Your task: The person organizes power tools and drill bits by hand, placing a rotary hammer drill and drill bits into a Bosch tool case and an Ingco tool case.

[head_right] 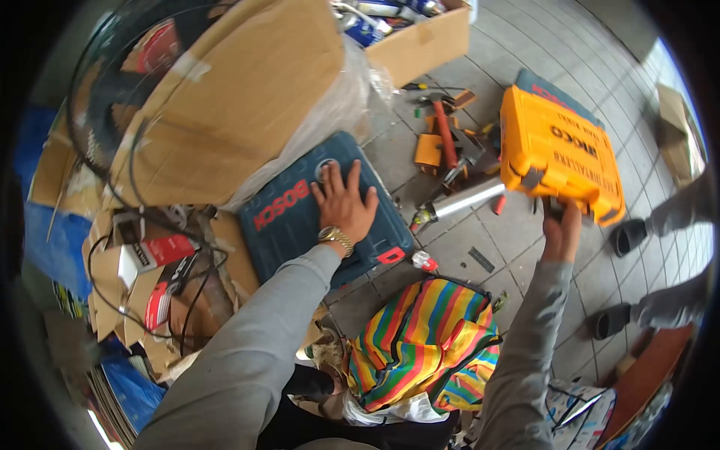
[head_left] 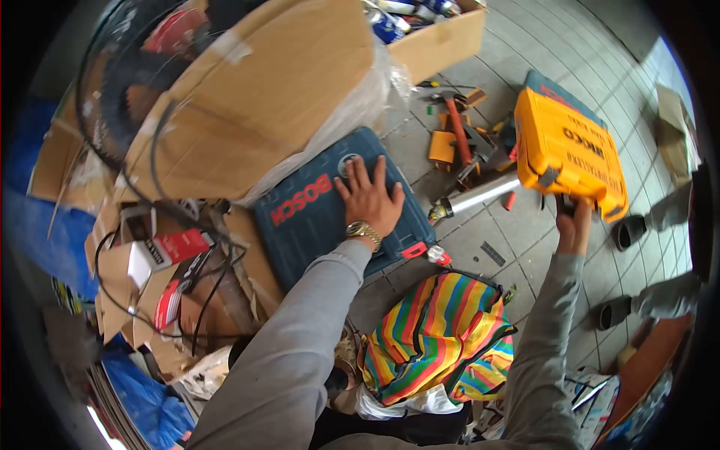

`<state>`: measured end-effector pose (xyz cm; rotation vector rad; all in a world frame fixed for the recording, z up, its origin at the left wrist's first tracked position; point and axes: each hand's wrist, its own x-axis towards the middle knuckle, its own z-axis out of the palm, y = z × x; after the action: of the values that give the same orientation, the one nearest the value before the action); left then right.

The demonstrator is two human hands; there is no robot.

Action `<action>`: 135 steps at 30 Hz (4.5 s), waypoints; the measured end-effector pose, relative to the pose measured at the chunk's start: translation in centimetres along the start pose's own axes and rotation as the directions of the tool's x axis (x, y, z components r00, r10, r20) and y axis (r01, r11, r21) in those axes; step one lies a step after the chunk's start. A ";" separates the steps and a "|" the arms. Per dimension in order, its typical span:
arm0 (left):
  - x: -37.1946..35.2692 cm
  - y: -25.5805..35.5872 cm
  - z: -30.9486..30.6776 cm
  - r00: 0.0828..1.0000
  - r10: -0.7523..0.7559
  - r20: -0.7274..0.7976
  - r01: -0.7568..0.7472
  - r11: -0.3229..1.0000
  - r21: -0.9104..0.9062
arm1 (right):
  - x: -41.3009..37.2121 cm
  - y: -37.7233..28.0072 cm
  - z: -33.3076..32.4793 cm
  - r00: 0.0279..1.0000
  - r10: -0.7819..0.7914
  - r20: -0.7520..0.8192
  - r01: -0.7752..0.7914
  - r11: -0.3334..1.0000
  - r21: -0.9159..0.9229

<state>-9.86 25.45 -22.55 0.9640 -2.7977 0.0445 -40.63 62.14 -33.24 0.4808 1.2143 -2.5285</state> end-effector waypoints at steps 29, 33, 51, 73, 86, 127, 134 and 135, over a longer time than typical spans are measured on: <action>-2.4 -1.2 -9.0 0.981 -0.110 0.157 0.100 0.993 0.070 | -13.9 6.1 4.6 0.976 -0.164 0.144 0.207 0.484 -0.850; -2.0 -1.4 -8.8 0.987 -0.095 0.130 0.084 0.993 0.085 | 4.3 7.2 1.3 0.812 -0.389 0.436 0.378 -0.219 -0.900; -1.9 -1.3 -8.4 0.992 -0.069 0.103 0.056 0.990 0.131 | 8.2 -3.1 2.8 0.933 0.091 0.347 0.310 -0.691 -0.653; -2.2 -3.7 -8.4 1.000 0.020 -0.002 -0.020 0.991 -0.132 | -56.3 3.7 -10.9 0.941 -0.072 0.329 0.295 -0.293 -0.909; -48.1 -6.8 -17.0 0.906 0.385 0.176 -0.129 0.647 -0.752 | -76.8 10.8 -17.1 0.859 -0.122 0.497 0.478 -0.157 -0.864; -54.8 -9.0 -12.0 0.640 0.359 0.679 0.416 0.581 -0.699 | -63.6 -14.9 -7.5 0.790 -0.282 0.544 0.538 -0.107 -0.836; -54.7 -8.5 -12.8 0.596 0.322 0.736 0.451 0.623 -0.638 | -62.2 -15.6 -7.8 0.766 -0.252 0.591 0.566 -0.171 -0.806; -54.6 -8.4 -13.0 0.572 0.334 0.750 0.460 0.626 -0.630 | -61.9 -15.6 -8.1 0.770 -0.253 0.585 0.560 -0.172 -0.811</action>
<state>39.59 53.15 -19.95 0.9488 -2.8178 -2.0156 10.26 85.16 -1.32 -0.7303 2.9240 -1.0518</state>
